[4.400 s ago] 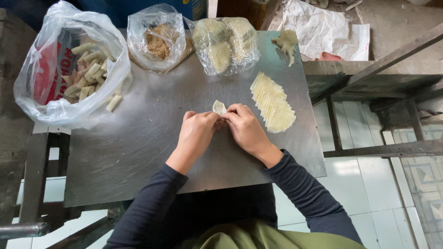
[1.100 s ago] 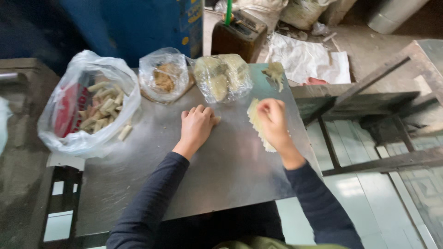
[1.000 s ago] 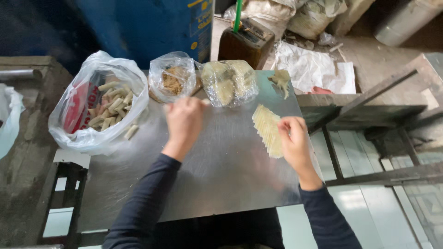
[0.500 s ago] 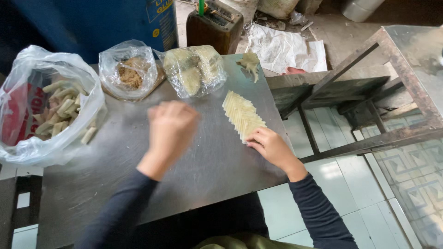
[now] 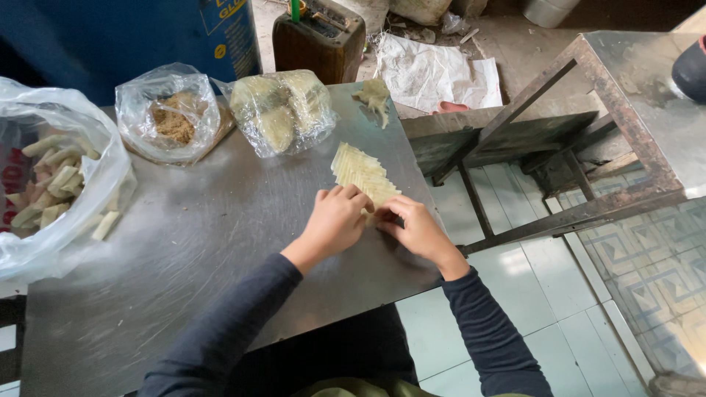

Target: The person sits at a stainless steel table and folds thin dough wrappers around a brown filling, using a small spoon to scoop filling from a plastic container onto each wrapper. They fold and press each wrapper closed and place the finished filled rolls into a plastic bag holding many similar rolls.

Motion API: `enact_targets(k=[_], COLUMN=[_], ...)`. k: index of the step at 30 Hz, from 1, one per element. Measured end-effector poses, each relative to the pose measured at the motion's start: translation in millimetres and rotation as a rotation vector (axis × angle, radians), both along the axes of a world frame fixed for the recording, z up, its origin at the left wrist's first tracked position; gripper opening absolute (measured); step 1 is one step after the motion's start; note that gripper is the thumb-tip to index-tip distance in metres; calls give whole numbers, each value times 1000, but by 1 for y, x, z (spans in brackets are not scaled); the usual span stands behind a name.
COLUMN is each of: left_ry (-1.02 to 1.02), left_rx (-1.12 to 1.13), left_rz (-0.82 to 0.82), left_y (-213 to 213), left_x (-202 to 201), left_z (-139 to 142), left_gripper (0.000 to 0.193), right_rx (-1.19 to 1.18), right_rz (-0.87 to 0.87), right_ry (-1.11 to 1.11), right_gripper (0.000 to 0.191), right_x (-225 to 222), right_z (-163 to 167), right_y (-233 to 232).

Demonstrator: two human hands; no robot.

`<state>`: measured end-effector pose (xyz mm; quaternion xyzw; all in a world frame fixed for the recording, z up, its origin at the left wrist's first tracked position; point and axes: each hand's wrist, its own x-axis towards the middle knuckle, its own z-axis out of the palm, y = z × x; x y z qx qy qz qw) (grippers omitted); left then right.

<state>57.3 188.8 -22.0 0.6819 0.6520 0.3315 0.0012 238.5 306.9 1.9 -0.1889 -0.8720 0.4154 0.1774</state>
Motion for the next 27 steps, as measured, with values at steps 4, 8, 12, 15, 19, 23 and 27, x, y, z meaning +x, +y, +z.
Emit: enact_targets(k=[4, 8, 12, 15, 19, 23, 27], left_ry=[11, 231, 40, -83, -40, 67, 208], left_rx=[-67, -21, -15, -93, -39, 12, 19], left_rz=[-97, -81, -1, -25, -25, -37, -77], left_y=[-5, 4, 7, 0, -9, -9, -7], left_x=[-12, -7, -6, -11, -6, 8, 12], left_z=[3, 1, 7, 17, 20, 11, 5], left_gripper=[20, 7, 11, 22, 31, 27, 26], right_rx=[-156, -135, 49, 237, 109, -574, -1111], right_rz=[36, 48, 10, 1, -91, -205, -194], right_ry=[7, 0, 84, 117, 123, 290, 552], right_gripper=[25, 29, 23, 17, 10, 4, 8], right_x=[1, -1, -2, -1, 0, 0, 1], right_z=[-1, -1, -3, -10, -33, -61, -61], right_y=[8, 10, 1, -5, 3, 37, 80])
